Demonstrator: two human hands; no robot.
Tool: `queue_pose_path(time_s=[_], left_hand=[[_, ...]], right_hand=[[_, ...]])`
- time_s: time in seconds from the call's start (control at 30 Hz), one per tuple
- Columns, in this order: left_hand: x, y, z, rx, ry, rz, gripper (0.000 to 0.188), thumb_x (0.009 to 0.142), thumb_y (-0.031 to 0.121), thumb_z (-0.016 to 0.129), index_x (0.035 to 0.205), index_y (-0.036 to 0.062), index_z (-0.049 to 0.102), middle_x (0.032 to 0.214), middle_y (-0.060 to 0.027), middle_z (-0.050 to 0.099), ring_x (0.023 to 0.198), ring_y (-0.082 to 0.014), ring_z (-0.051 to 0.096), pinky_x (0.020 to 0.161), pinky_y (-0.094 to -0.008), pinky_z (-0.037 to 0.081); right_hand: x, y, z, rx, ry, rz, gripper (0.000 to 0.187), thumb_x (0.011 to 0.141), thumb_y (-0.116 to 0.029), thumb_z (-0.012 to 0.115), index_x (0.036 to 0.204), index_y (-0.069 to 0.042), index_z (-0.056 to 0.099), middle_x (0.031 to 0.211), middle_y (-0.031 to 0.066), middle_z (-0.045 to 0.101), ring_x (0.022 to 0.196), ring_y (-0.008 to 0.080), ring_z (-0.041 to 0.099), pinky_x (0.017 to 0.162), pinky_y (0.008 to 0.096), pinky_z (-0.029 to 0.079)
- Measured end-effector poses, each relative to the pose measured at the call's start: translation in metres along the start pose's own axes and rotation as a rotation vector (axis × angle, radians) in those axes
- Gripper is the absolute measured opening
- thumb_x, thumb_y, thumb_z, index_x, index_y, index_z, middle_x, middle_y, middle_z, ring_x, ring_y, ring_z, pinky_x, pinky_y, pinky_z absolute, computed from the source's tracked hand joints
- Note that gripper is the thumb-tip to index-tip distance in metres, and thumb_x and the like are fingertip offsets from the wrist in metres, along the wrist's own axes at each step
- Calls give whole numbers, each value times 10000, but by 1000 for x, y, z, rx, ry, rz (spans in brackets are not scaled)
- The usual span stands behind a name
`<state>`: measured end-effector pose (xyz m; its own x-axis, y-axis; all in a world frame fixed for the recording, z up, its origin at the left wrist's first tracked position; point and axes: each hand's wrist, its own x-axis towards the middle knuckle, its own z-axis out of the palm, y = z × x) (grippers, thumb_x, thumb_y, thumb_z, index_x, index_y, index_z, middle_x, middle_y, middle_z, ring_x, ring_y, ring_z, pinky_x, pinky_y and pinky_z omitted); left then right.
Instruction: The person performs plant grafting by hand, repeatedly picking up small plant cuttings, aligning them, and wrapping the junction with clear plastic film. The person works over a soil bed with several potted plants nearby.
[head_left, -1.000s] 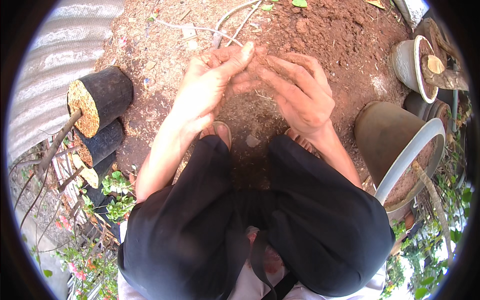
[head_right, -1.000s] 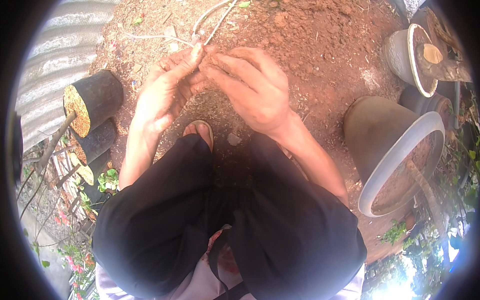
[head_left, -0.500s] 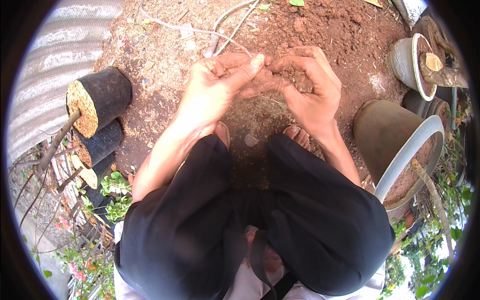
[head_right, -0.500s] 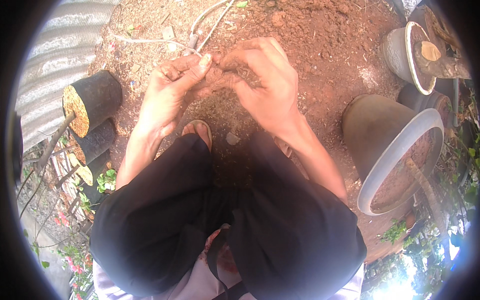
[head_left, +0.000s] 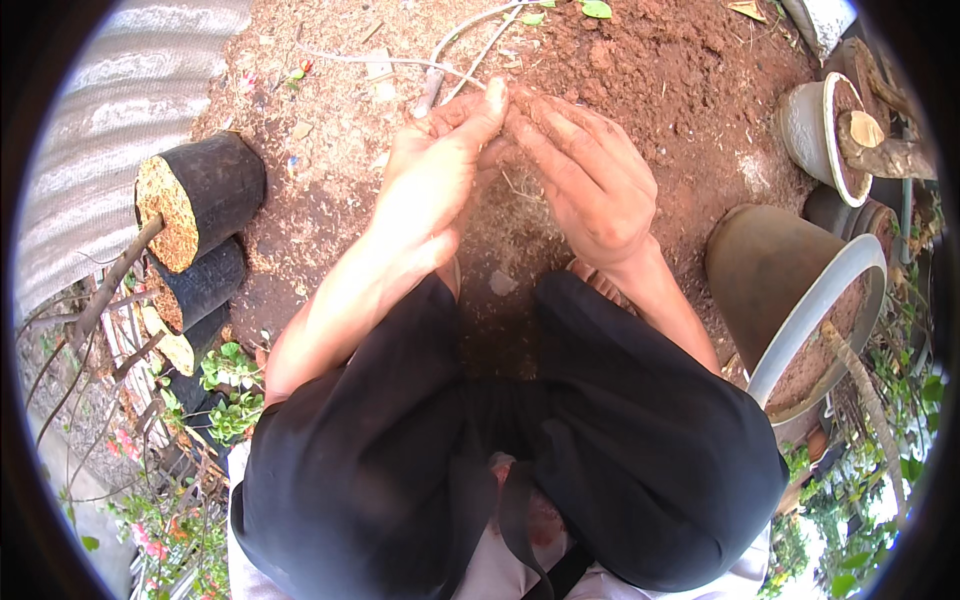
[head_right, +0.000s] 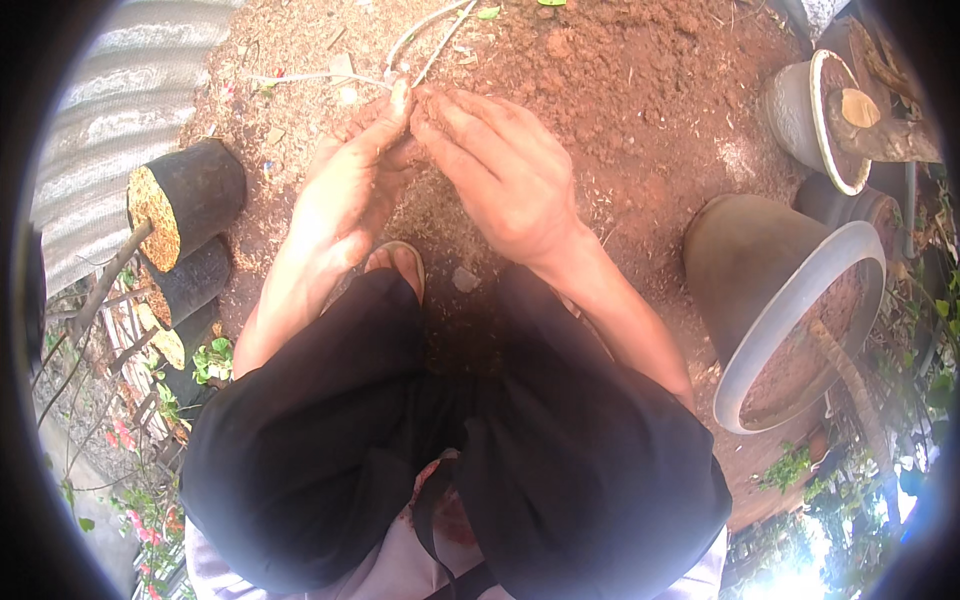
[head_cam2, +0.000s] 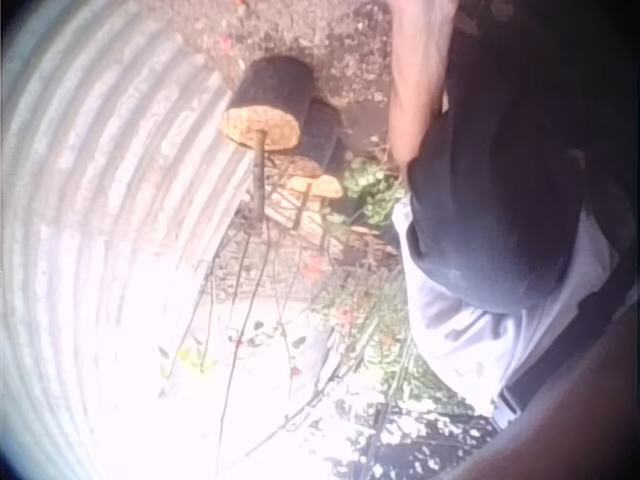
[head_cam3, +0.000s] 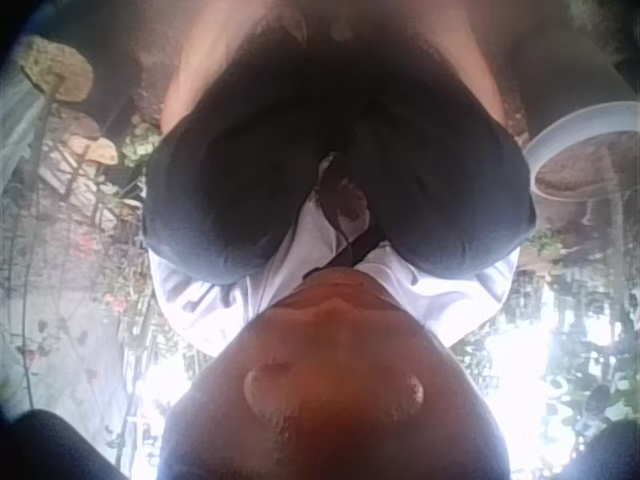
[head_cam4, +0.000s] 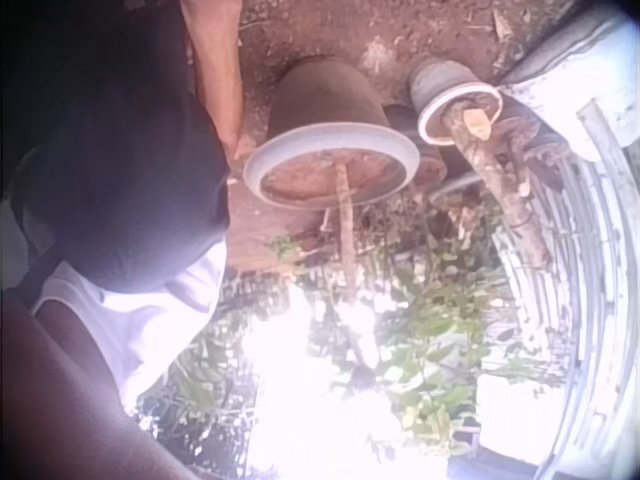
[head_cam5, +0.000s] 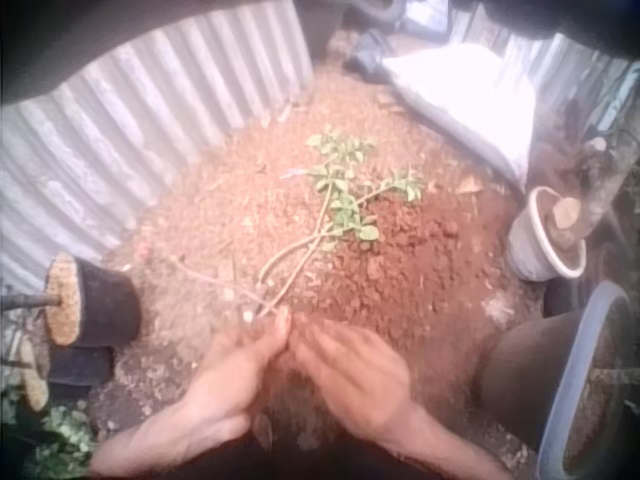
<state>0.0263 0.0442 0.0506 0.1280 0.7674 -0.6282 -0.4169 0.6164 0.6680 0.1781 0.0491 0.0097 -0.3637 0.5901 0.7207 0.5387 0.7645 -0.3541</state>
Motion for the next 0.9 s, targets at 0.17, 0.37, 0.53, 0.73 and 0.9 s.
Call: queue_pose_path(time_s=[0.17, 0.37, 0.53, 0.73, 0.9], left_hand=[[-2, 0, -1, 4, 30, -15, 260, 918, 245, 599, 1090, 50, 602, 1049, -37, 633, 951, -122, 580, 891, -311, 424], [2, -3, 1, -51, 70, 7, 239, 929, 241, 583, 1023, 27, 630, 956, -49, 658, 887, -132, 613, 836, -282, 481], [1, 5, -6, -110, -54, -86, 279, 926, 246, 586, 1056, 0, 608, 1004, -83, 654, 917, -161, 625, 835, -314, 506], [-1, 4, 1, -48, -67, 0, 262, 906, 213, 620, 1019, -23, 613, 934, -103, 672, 836, -143, 640, 803, -281, 509], [3, -13, -5, 51, -88, 147, 227, 882, 176, 656, 994, -18, 622, 874, -80, 682, 803, -99, 623, 755, -234, 484]], right_hand=[[-1, 2, 3, 14, 23, -47, 268, 653, -74, 621, 902, 8, 678, 899, 140, 661, 846, 281, 653, 717, 376, 538], [-7, 0, -1, 321, 4, 282, 272, 645, 3, 676, 916, -8, 690, 901, 133, 665, 885, 277, 640, 754, 350, 523], [-3, 10, -17, 328, -74, 321, 360, 631, -6, 744, 985, -30, 689, 989, 122, 660, 952, 270, 614, 793, 352, 492], [3, 9, -12, 303, -96, 346, 487, 601, -51, 782, 1074, -61, 662, 1076, 129, 627, 995, 292, 591, 823, 361, 483], [3, 7, -16, 301, -106, 408, 500, 579, -50, 787, 1063, -59, 664, 1067, 138, 626, 994, 303, 591, 841, 367, 482]])
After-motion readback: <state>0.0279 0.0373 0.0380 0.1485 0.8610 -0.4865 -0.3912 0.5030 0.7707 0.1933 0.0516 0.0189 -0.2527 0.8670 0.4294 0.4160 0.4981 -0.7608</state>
